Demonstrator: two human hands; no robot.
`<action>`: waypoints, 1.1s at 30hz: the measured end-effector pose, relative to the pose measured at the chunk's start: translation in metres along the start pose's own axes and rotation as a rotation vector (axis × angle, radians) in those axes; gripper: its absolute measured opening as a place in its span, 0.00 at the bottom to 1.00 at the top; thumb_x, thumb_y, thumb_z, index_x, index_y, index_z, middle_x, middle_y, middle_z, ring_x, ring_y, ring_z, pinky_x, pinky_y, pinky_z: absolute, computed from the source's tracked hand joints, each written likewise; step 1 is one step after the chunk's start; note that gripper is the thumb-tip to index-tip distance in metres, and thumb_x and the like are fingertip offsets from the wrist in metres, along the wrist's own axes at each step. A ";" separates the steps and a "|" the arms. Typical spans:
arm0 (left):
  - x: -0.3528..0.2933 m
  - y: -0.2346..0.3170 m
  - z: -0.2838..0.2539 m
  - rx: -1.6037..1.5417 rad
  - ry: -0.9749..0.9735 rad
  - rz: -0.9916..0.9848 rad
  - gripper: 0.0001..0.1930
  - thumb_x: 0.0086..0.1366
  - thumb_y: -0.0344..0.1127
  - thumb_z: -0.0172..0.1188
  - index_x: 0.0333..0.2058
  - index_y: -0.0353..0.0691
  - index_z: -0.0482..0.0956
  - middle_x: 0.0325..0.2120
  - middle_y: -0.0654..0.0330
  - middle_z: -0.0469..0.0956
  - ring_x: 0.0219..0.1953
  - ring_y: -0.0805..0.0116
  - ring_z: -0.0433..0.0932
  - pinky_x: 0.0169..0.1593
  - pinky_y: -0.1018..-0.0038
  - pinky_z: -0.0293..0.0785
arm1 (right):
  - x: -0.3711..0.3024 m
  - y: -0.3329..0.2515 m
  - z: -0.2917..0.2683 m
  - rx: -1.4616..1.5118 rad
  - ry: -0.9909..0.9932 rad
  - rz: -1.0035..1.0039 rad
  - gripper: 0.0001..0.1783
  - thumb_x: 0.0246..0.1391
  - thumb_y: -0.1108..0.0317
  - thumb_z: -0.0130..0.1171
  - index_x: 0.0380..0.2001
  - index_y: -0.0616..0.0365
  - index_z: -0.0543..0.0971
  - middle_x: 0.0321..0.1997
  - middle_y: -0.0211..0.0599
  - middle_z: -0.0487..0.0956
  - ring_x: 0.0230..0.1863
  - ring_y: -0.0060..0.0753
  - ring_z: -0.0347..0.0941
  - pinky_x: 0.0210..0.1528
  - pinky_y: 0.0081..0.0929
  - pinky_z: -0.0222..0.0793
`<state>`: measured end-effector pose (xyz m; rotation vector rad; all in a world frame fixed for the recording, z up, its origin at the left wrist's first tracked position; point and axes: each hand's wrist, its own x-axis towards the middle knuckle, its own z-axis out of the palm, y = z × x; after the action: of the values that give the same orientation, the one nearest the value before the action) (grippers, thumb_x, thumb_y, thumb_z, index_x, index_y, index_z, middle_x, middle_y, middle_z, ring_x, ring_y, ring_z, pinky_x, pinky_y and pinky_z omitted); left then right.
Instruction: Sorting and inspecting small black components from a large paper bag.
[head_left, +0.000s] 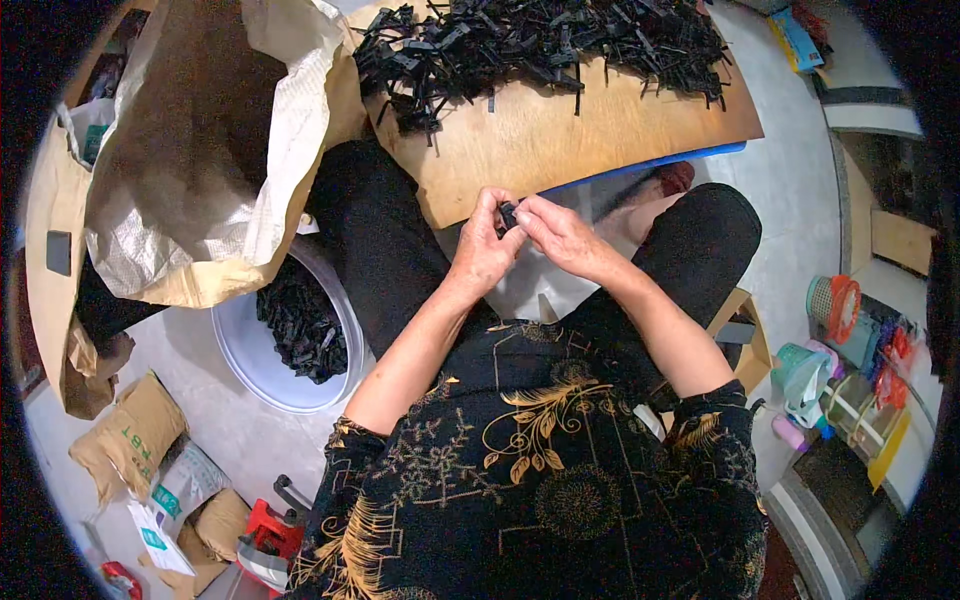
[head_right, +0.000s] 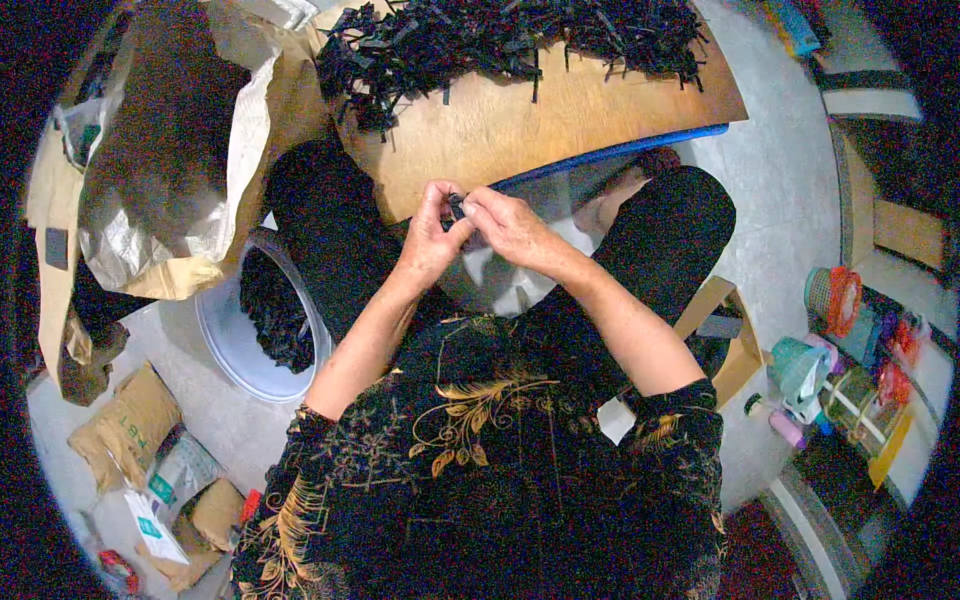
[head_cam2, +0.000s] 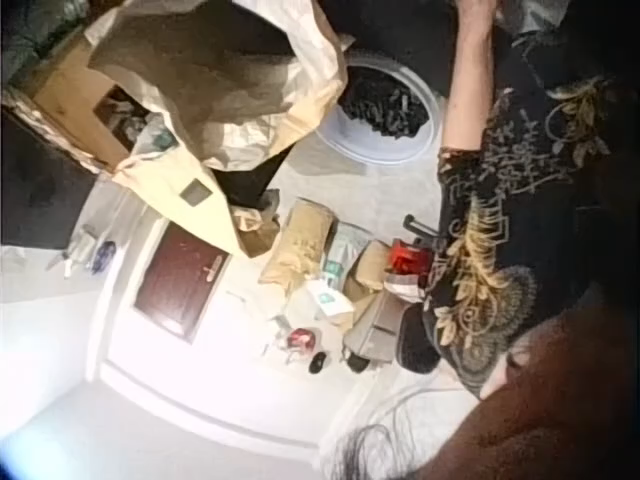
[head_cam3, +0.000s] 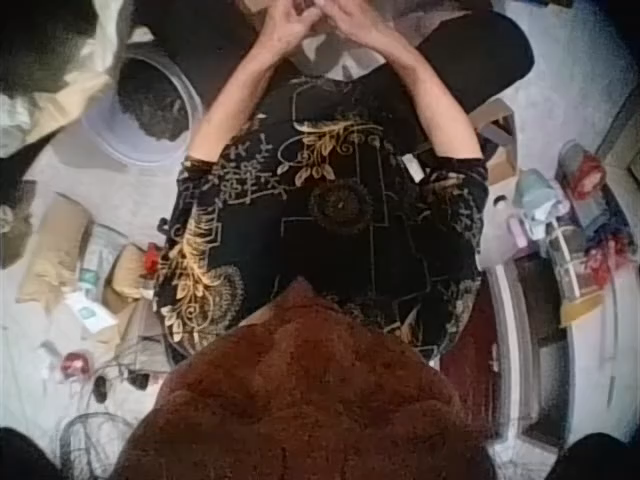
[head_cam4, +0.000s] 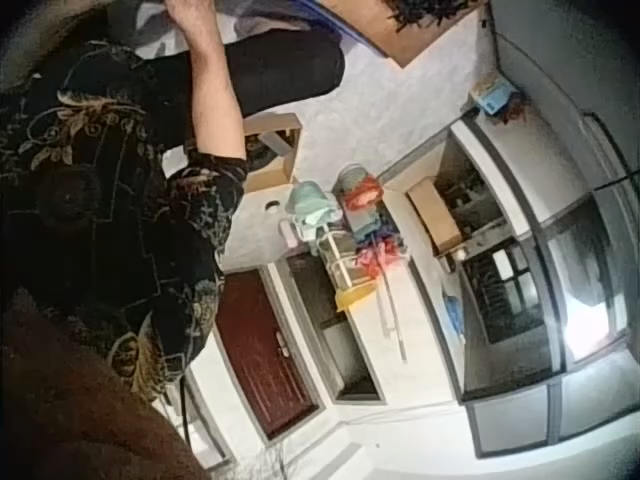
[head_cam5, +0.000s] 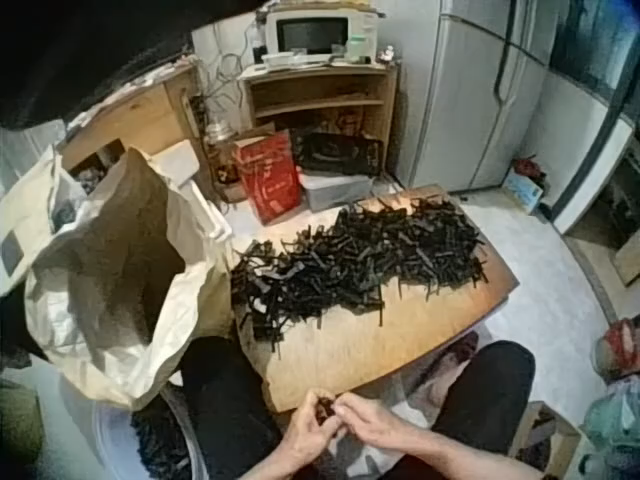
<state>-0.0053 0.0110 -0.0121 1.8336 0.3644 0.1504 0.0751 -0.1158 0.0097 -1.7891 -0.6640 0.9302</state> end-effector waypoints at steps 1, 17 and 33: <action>0.001 0.002 0.000 -0.003 -0.004 -0.004 0.16 0.51 0.27 0.59 0.37 0.41 0.63 0.20 0.67 0.63 0.20 0.79 0.65 0.23 0.77 0.65 | 0.001 0.001 0.000 0.001 0.000 0.006 0.13 0.59 0.61 0.44 0.35 0.60 0.69 0.21 0.28 0.65 0.24 0.19 0.60 0.27 0.21 0.59; 0.006 0.006 0.002 -0.190 0.092 -0.165 0.14 0.57 0.28 0.53 0.41 0.40 0.62 0.25 0.54 0.72 0.23 0.62 0.73 0.25 0.73 0.68 | 0.014 0.015 0.004 0.018 0.092 0.021 0.15 0.56 0.58 0.46 0.33 0.62 0.70 0.25 0.45 0.74 0.30 0.39 0.72 0.33 0.33 0.65; -0.002 0.027 -0.018 -1.017 -0.312 -0.408 0.20 0.60 0.35 0.53 0.51 0.41 0.63 0.27 0.60 0.70 0.20 0.76 0.69 0.18 0.88 0.58 | -0.008 -0.006 -0.017 0.541 0.003 0.075 0.13 0.55 0.59 0.51 0.38 0.56 0.70 0.21 0.23 0.71 0.12 0.08 0.57 0.12 0.08 0.48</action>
<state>-0.0082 0.0203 0.0193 0.7375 0.3416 -0.2077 0.0846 -0.1286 0.0219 -1.3362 -0.3012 1.0406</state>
